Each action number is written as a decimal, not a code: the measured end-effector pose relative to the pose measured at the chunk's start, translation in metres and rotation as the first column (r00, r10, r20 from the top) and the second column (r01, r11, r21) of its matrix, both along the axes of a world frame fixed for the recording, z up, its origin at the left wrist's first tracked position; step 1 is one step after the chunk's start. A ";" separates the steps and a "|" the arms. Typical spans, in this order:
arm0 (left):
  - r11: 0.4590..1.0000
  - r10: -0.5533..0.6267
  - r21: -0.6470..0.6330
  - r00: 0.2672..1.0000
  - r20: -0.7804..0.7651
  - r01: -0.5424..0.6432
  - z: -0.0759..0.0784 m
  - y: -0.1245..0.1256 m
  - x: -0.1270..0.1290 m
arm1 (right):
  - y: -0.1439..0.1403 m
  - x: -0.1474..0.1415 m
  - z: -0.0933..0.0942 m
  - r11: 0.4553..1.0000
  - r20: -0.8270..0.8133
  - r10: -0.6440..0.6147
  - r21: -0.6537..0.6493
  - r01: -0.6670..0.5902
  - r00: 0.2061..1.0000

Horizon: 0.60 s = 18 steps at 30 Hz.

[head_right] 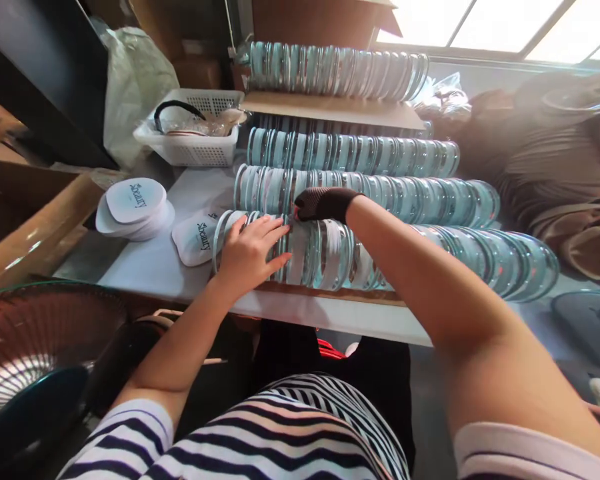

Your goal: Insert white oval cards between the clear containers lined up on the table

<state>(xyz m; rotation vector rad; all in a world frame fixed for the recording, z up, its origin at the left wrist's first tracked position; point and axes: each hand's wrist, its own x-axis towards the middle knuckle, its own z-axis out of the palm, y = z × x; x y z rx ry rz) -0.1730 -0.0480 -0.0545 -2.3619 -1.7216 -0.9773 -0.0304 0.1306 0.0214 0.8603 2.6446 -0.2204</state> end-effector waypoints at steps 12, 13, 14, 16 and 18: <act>1.000 0.015 -0.001 1.000 0.016 -0.015 -0.002 0.002 -0.003 | -0.081 -0.001 0.015 0.913 -0.079 -0.116 0.384 0.138 0.990; 1.000 0.013 -0.002 1.000 0.013 -0.013 -0.002 0.002 -0.003 | -0.101 0.009 0.009 0.893 -0.141 -0.136 0.411 0.183 0.981; 1.000 0.011 -0.003 1.000 0.009 -0.011 -0.002 0.002 -0.003 | -0.120 0.018 0.000 0.876 -0.194 -0.143 0.431 0.215 0.971; 1.000 0.011 -0.004 1.000 0.003 -0.011 -0.002 0.002 -0.002 | -0.153 0.035 -0.027 0.861 -0.275 -0.154 0.433 0.265 0.949; 1.000 0.014 -0.002 1.000 0.013 -0.014 -0.001 0.003 -0.002 | -0.179 0.046 -0.062 0.873 -0.325 -0.168 0.390 0.293 0.931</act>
